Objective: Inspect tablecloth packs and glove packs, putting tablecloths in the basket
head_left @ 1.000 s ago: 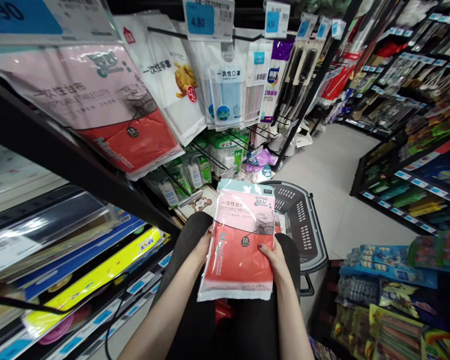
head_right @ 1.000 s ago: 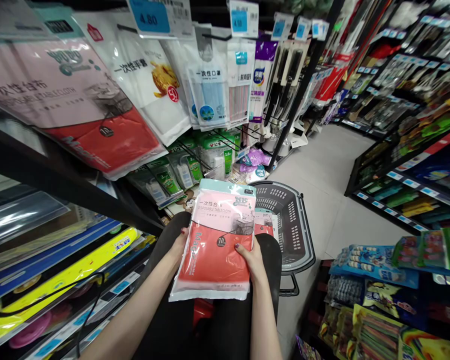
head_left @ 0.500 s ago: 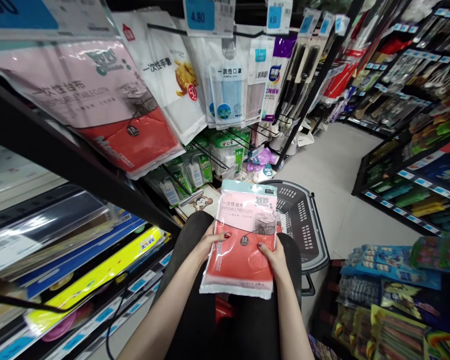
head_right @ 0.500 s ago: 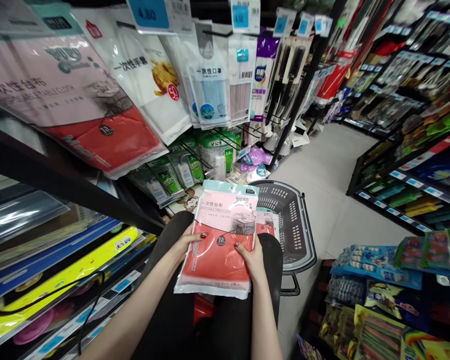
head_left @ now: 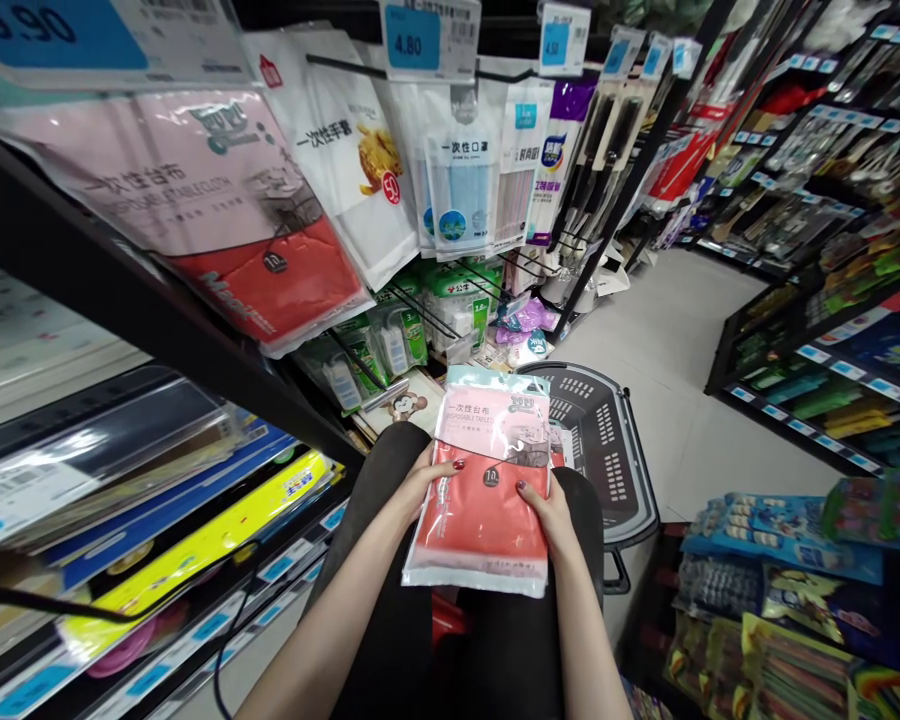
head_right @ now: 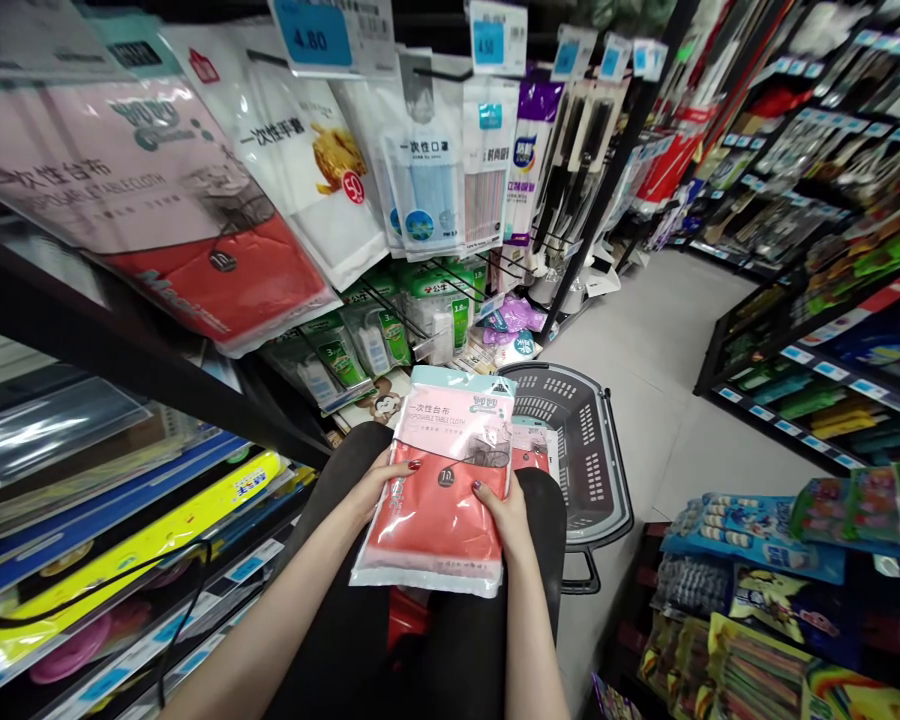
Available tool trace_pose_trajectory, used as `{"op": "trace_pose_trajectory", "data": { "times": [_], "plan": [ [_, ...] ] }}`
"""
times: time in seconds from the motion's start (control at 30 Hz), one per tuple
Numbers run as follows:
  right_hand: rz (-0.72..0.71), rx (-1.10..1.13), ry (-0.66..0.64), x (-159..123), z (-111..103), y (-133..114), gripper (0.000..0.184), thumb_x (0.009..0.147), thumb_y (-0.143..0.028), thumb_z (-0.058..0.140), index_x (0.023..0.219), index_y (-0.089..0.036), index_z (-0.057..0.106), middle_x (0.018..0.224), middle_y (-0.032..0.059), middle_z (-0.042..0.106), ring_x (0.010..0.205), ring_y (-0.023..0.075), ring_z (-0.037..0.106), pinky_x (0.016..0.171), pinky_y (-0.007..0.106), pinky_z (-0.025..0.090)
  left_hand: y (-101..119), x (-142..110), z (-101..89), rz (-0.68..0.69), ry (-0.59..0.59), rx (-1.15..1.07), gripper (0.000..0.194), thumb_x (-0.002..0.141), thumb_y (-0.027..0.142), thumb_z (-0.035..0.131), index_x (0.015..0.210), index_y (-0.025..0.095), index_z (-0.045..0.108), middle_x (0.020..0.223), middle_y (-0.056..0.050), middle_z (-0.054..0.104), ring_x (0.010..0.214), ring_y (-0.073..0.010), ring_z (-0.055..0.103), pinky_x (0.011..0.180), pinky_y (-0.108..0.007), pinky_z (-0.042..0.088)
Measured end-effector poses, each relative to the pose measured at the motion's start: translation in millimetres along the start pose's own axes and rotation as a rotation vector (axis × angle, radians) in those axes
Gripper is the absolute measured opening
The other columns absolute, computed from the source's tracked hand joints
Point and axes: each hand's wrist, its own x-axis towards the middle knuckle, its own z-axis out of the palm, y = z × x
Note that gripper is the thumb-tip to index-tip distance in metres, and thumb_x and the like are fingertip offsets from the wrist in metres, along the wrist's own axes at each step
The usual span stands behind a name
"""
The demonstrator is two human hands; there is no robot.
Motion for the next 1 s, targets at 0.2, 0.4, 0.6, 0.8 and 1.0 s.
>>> {"op": "trace_pose_trajectory", "data": {
  "times": [0.2,0.4,0.6,0.8,1.0],
  "plan": [
    [0.087,0.009,-0.005,1.0,1.6,-3.4,0.046,0.061,-0.037,0.069,0.100,-0.016,0.058,0.101,0.0091,0.065,0.093,0.0293,0.060,0.078,0.038,0.047,-0.2,2.6,0.6,-0.027,0.019,-0.004,0.042,0.055,0.009,0.065,0.096,0.014,0.057,0.094,-0.009,0.066,0.078,-0.0232,0.064,0.064,-0.028,0.048],
    [0.107,0.036,-0.017,1.4,0.9,-2.3,0.045,0.061,-0.036,0.069,0.101,-0.017,0.058,0.097,0.0083,0.066,0.090,0.0280,0.061,0.079,0.039,0.046,-0.8,2.3,0.4,-0.024,0.012,-0.005,0.043,0.056,0.009,0.065,0.097,0.014,0.057,0.093,-0.008,0.067,0.076,-0.0228,0.064,0.065,-0.029,0.048],
    [0.099,0.041,-0.025,0.8,1.3,-3.2,0.048,0.061,-0.036,0.069,0.102,-0.016,0.057,0.099,0.0090,0.066,0.092,0.0280,0.060,0.082,0.041,0.045,-3.8,4.4,-2.4,-0.016,0.016,0.016,0.051,0.053,0.009,0.067,0.103,0.015,0.056,0.085,-0.007,0.068,0.073,-0.0233,0.064,0.067,-0.031,0.048],
    [0.087,0.027,-0.036,0.4,1.3,-4.6,0.048,0.061,-0.036,0.069,0.103,-0.016,0.057,0.100,0.0088,0.065,0.093,0.0279,0.060,0.083,0.041,0.045,-4.2,4.9,-4.5,0.006,-0.022,0.040,0.053,0.055,0.010,0.067,0.106,0.016,0.054,0.085,-0.007,0.068,0.073,-0.0231,0.065,0.069,-0.032,0.048],
    [0.083,0.009,-0.027,0.8,0.7,-3.2,0.047,0.062,-0.035,0.068,0.103,-0.017,0.057,0.101,0.0087,0.065,0.093,0.0271,0.060,0.082,0.040,0.045,-4.7,5.4,-4.1,0.013,-0.020,0.061,0.055,0.056,0.009,0.067,0.108,0.016,0.052,0.084,-0.007,0.068,0.075,-0.0236,0.065,0.072,-0.034,0.048]
  ]
}}
